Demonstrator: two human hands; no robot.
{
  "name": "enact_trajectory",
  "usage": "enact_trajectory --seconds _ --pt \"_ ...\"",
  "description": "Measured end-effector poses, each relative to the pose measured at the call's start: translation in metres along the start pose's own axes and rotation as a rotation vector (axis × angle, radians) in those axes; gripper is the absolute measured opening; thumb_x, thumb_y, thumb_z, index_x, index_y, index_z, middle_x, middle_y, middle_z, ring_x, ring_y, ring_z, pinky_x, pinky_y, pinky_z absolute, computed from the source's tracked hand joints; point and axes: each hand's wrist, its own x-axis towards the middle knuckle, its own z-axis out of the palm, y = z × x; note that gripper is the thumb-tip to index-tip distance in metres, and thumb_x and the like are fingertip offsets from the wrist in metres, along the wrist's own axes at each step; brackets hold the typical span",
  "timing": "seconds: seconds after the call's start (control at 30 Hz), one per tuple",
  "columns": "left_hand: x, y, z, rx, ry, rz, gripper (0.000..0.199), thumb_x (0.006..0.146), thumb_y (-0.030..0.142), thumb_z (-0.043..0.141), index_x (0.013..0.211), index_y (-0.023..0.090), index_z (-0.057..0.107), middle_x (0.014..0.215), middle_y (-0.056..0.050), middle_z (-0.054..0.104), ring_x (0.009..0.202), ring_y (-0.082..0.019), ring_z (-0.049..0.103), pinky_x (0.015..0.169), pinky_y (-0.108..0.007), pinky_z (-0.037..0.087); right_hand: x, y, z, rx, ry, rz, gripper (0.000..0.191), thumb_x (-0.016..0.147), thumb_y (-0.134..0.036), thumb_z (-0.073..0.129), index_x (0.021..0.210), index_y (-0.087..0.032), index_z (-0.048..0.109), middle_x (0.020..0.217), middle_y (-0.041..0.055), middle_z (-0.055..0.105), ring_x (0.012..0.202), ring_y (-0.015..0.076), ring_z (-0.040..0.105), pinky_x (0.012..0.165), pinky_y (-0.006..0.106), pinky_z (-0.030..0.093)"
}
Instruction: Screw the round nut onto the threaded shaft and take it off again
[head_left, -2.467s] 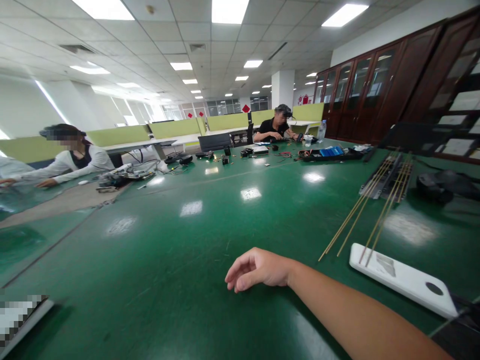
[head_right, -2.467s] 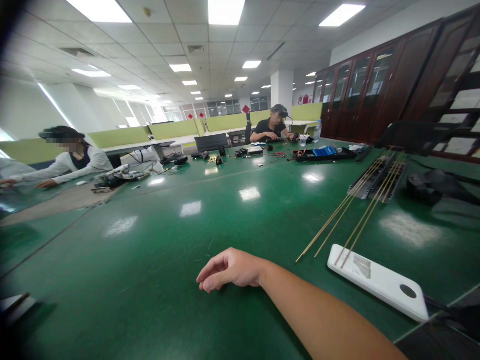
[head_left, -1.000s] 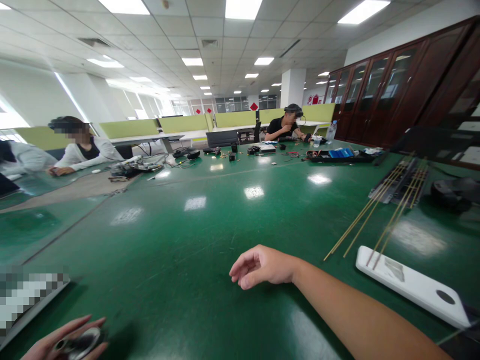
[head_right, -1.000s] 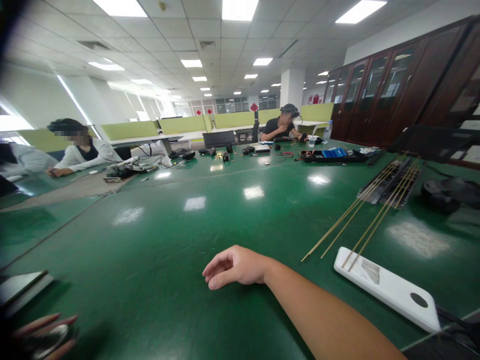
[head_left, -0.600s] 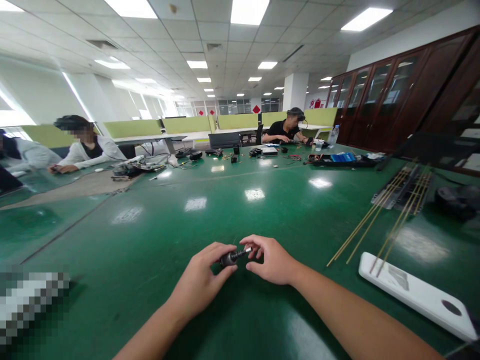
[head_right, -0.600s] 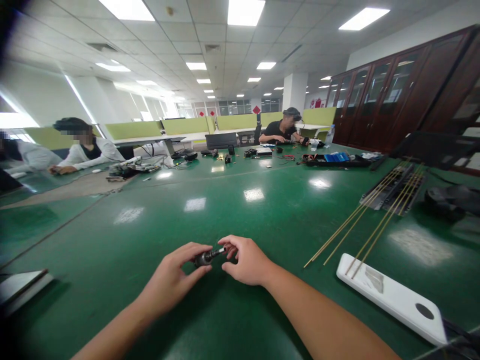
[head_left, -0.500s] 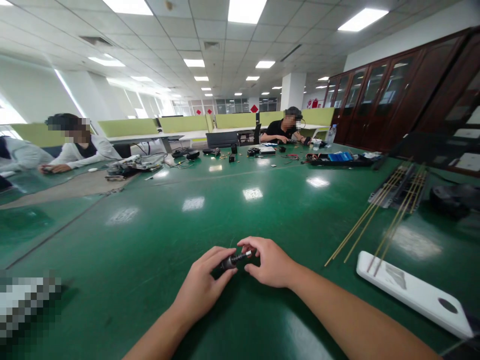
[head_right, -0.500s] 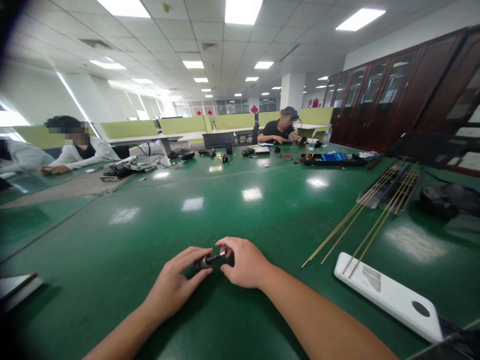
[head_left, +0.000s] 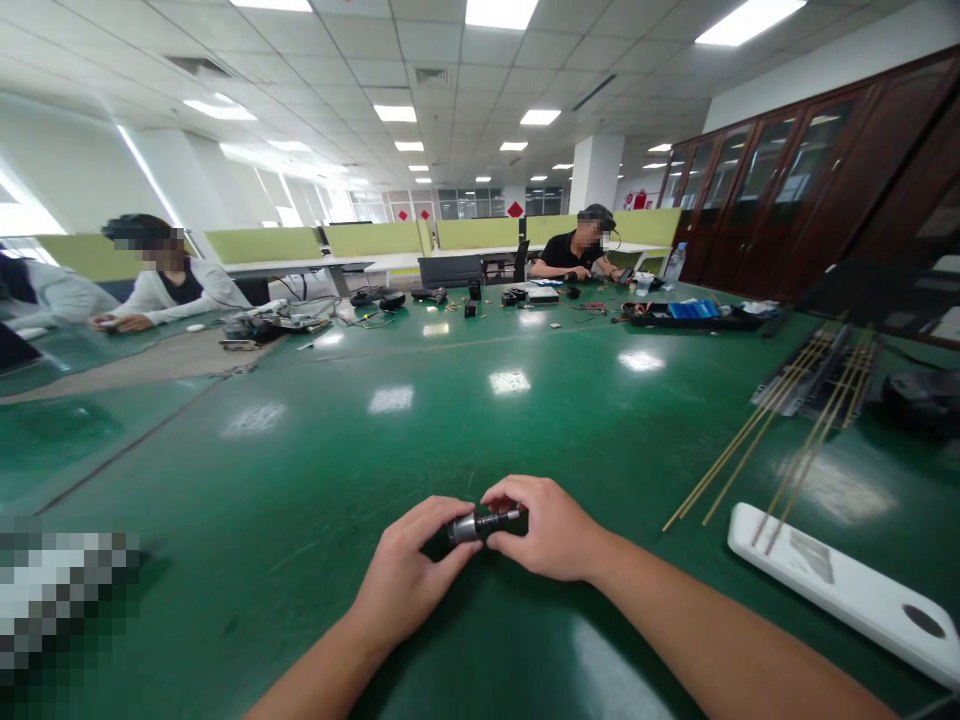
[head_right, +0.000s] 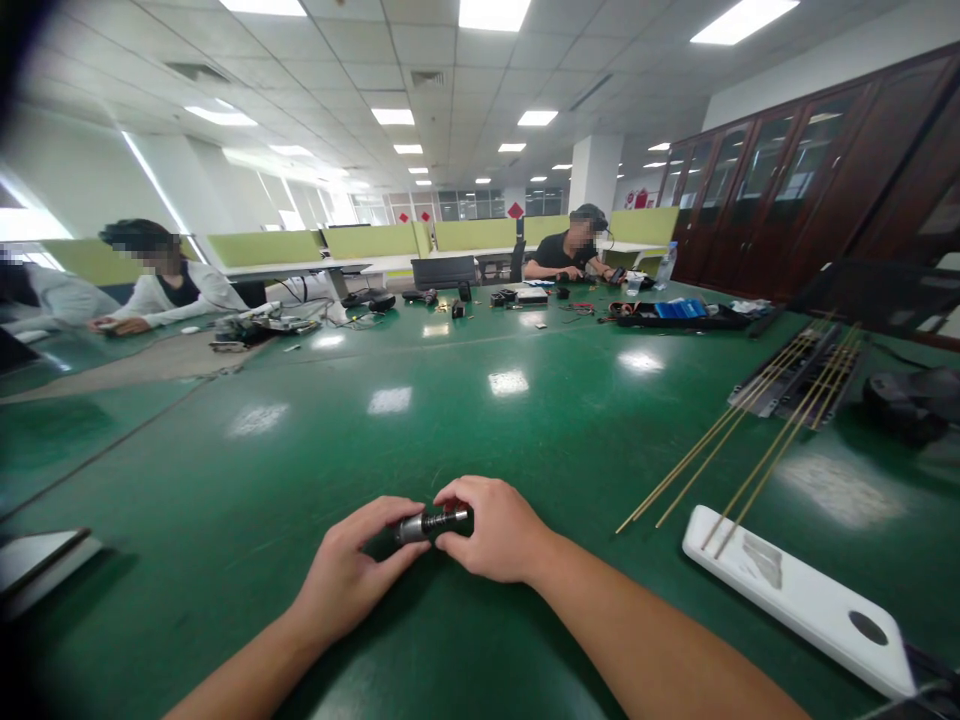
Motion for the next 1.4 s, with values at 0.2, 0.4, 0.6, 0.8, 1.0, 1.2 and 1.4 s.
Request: enact_trajectory --seconds 0.2,0.4,0.6,0.8,1.0,1.2,1.4 --pt "-0.0019 -0.0010 0.0011 0.001 0.011 0.003 0.025 0.089 0.024 0.067 0.114 0.025 0.065 0.109 -0.006 0.065 0.102 -0.022 0.063 0.090 -0.035 0.052 -0.0001 0.0002 0.0021 -0.016 0.015 -0.023 0.023 0.079 -0.027 0.071 0.101 -0.022 0.071 0.091 0.0037 0.069 0.084 0.0184 0.062 0.077 0.030 0.045" --pt "-0.0024 -0.0017 0.0019 0.010 -0.005 0.000 0.027 0.089 0.024 0.067 0.116 0.026 0.065 0.111 -0.006 0.065 0.103 -0.022 0.062 0.092 -0.035 0.052 0.0008 0.0027 0.0024 -0.031 -0.010 -0.039 0.019 0.082 -0.031 0.070 0.098 -0.022 0.075 0.089 0.0039 0.071 0.083 0.0184 0.064 0.077 0.029 0.046" --pt "-0.0017 0.0000 0.0011 0.005 -0.008 -0.010 0.027 0.090 0.024 0.067 0.116 0.027 0.065 0.112 -0.005 0.065 0.103 -0.021 0.062 0.092 -0.034 0.051 0.0008 0.0022 0.0017 -0.023 -0.003 -0.050 0.017 0.083 -0.031 0.070 0.097 -0.021 0.074 0.088 0.0033 0.071 0.083 0.0176 0.064 0.077 0.028 0.045" --pt "-0.0010 -0.0018 0.0010 0.009 0.000 -0.021 0.027 0.089 0.024 0.068 0.116 0.027 0.065 0.111 -0.004 0.065 0.103 -0.021 0.062 0.092 -0.034 0.051 -0.0001 0.0028 0.0002 -0.032 0.001 -0.046 0.017 0.084 -0.032 0.068 0.096 -0.022 0.074 0.089 0.0033 0.071 0.083 0.0176 0.064 0.077 0.029 0.045" --pt "-0.0026 -0.0022 0.0008 0.014 0.000 -0.019 0.028 0.089 0.023 0.069 0.116 0.028 0.065 0.112 -0.003 0.065 0.103 -0.020 0.062 0.092 -0.033 0.050 -0.0006 0.0031 0.0002 -0.038 0.011 -0.049 0.017 0.084 -0.031 0.068 0.096 -0.022 0.074 0.088 0.0029 0.071 0.082 0.0170 0.064 0.077 0.028 0.045" --pt "-0.0030 -0.0026 0.0006 0.026 0.010 -0.021 0.029 0.089 0.024 0.070 0.116 0.030 0.065 0.112 -0.001 0.065 0.103 -0.019 0.061 0.092 -0.032 0.050 -0.0001 0.0033 0.0014 -0.048 0.027 -0.057 0.014 0.085 -0.029 0.068 0.095 -0.022 0.074 0.086 0.0018 0.071 0.081 0.0162 0.063 0.076 0.027 0.045" --pt "-0.0024 -0.0026 0.0004 0.026 0.013 -0.021 0.029 0.088 0.024 0.070 0.116 0.031 0.065 0.111 -0.001 0.065 0.102 -0.018 0.062 0.091 -0.031 0.050 -0.0003 0.0029 0.0012 -0.056 0.038 -0.055 0.013 0.084 -0.029 0.069 0.095 -0.023 0.074 0.086 0.0007 0.071 0.080 0.0155 0.064 0.076 0.027 0.046"
